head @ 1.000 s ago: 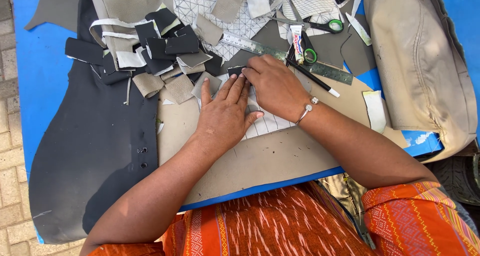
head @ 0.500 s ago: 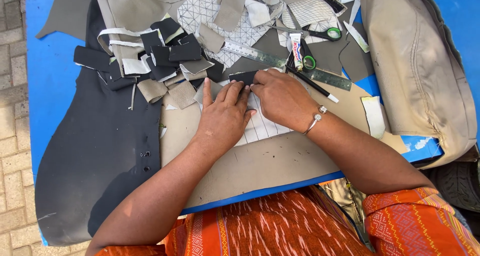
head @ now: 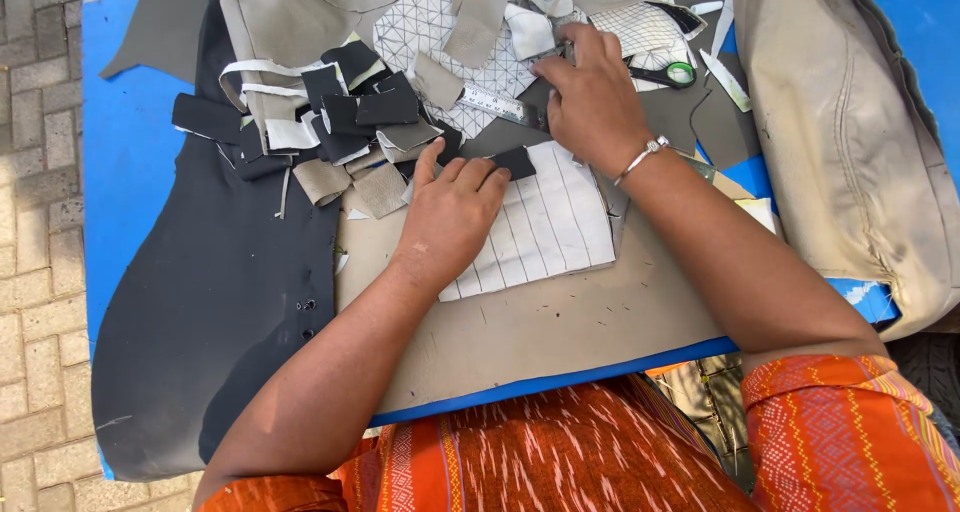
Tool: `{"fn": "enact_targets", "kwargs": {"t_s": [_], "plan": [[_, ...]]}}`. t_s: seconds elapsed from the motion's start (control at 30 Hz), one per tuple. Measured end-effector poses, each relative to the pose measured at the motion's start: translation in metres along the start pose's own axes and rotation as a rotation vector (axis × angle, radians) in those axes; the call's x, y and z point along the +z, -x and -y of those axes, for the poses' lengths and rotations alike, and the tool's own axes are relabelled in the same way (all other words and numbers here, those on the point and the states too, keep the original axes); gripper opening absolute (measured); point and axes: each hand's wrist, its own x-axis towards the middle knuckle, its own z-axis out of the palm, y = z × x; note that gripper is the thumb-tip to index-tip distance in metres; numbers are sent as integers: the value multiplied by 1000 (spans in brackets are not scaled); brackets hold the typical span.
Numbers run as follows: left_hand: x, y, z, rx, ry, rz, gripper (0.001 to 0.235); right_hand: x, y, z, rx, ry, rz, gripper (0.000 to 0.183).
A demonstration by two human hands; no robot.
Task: Assembling and gluing small leather and fabric scraps onto a paper template using scissors and glue
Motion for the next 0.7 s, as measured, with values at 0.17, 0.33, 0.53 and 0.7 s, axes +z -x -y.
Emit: {"fn": "enact_targets", "kwargs": {"t_s": [0.17, 0.33, 0.53, 0.7], "plan": [[-62, -20, 26, -90, -113, -196, 15, 19, -10, -10, -101, 259, 57, 33], [-81, -17, 43, -354, -103, -208, 27, 22, 0, -4, -87, 181, 97, 50], [-31, 0, 13, -234, 143, 10, 33, -42, 21, 68, -147, -17, 443, 40], [5, 21, 7, -213, 181, 351, 34, -43, 53, 76, -208, -262, 597, 33]]}}
